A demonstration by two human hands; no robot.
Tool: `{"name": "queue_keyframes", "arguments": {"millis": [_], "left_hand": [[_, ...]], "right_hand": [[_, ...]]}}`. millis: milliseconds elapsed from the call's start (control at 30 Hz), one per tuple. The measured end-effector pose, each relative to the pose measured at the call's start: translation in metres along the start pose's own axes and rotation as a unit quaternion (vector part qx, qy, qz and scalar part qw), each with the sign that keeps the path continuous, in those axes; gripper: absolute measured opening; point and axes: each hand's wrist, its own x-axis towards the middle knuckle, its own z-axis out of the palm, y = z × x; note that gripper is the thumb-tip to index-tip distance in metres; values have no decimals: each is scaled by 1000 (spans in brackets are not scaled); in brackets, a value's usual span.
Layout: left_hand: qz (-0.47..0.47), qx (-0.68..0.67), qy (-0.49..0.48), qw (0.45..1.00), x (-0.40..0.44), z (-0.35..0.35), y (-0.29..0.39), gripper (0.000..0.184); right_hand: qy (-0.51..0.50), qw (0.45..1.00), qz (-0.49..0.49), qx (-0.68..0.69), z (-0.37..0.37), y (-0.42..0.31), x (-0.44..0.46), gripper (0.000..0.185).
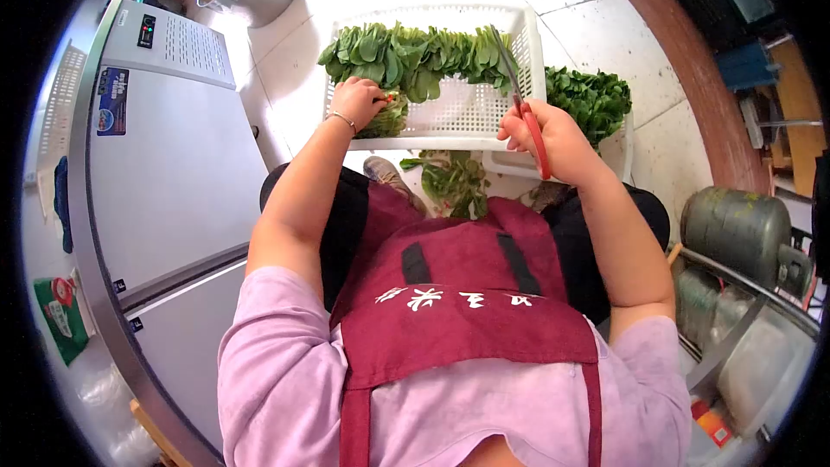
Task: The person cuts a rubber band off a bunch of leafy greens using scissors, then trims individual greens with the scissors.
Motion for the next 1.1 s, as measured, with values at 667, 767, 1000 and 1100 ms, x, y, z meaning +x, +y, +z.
{"name": "queue_keyframes", "arguments": {"millis": [667,767,1000,1100], "left_hand": [[-64,-232,8,971,-50,-39,98,22],[-121,-179,59,975,-27,-28,79,21],[-122,-159,59,978,-18,0,43,15],[-166,-133,59,975,-38,-11,29,13]], "right_hand": [[26,999,11,16,-15,46,12,32],[23,1000,8,1,-14,49,10,33],[50,997,-1,-51,-11,53,7,36],[21,997,23,-72,-13,52,6,37]]}}
